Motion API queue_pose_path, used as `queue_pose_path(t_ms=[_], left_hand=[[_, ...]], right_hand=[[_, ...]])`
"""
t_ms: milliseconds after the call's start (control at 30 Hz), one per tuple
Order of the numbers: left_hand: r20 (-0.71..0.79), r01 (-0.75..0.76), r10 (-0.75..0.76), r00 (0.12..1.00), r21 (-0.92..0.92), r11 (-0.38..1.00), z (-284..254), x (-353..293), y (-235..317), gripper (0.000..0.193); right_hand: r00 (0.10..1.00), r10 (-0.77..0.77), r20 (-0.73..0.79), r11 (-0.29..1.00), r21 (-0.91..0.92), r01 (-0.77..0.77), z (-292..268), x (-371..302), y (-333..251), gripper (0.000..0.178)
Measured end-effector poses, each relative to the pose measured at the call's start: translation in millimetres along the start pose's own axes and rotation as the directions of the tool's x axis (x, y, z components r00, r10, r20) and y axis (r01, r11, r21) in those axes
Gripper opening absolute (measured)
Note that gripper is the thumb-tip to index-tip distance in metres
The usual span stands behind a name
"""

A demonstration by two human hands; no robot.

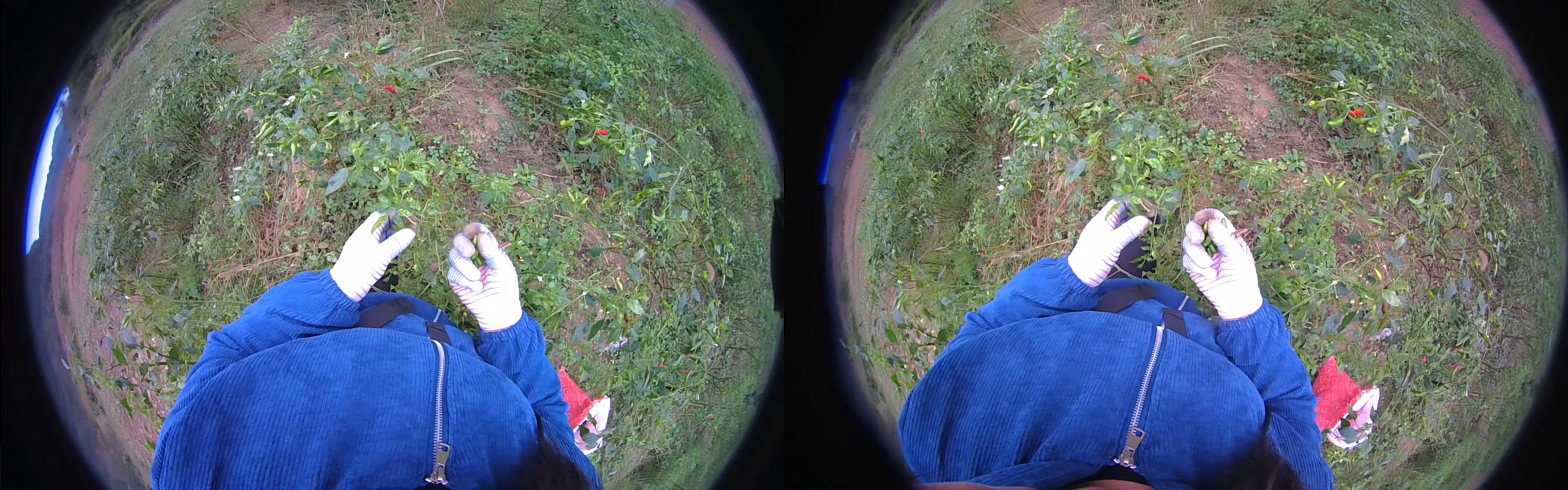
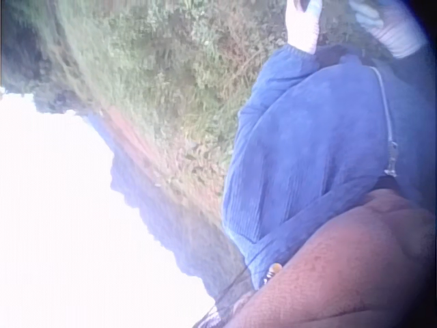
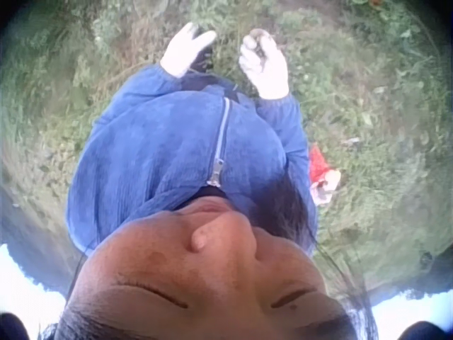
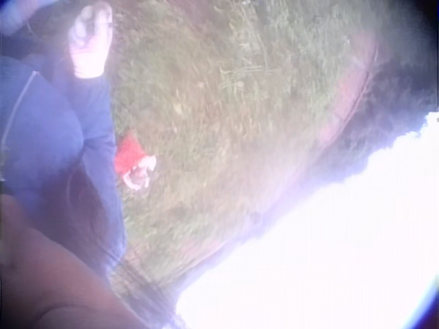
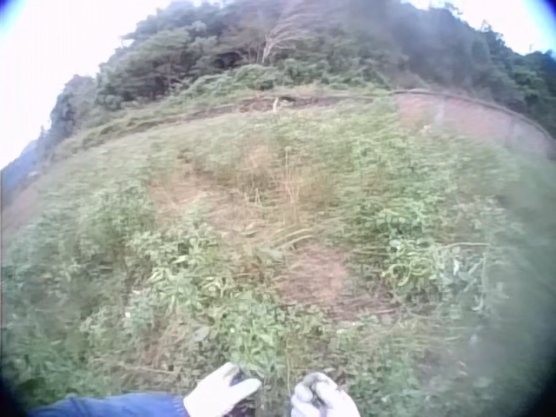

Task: The person picks red and green chilies from low plants in a garden and places them into a red bag on the ground. The person repeatedly reaches for chilies, plucks them by hand, and deposits them into the bag.

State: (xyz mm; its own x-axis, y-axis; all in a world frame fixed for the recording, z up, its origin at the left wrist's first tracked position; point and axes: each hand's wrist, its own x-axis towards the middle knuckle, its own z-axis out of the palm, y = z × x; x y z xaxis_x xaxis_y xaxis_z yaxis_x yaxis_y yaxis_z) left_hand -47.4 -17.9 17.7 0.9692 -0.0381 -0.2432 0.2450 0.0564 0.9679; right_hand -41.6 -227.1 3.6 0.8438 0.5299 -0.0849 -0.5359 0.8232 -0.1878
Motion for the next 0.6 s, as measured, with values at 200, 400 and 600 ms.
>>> queue_pose_path(t_ms=[200, 400, 600], left_hand=[[0.039, 0.012, -0.011, 0.999, -0.012, 1.000, -7, -5, -5, 0.033], [0.140, 0.043, -0.050, 0.989, 0.055, 0.998, -8, 1, -19, 0.041], [0.216, 0.105, -0.128, 0.968, 0.117, 0.988, -3, 34, -41, 0.036]], right_hand=[[0.990, -0.090, -0.108, 0.994, -0.065, 0.083, 3, -15, -7, 0.026], [0.967, -0.257, -0.005, 0.923, -0.299, 0.243, 24, -72, -13, 0.016], [0.852, -0.517, -0.087, 0.664, -0.669, 0.335, 54, -219, -5, 0.025]])
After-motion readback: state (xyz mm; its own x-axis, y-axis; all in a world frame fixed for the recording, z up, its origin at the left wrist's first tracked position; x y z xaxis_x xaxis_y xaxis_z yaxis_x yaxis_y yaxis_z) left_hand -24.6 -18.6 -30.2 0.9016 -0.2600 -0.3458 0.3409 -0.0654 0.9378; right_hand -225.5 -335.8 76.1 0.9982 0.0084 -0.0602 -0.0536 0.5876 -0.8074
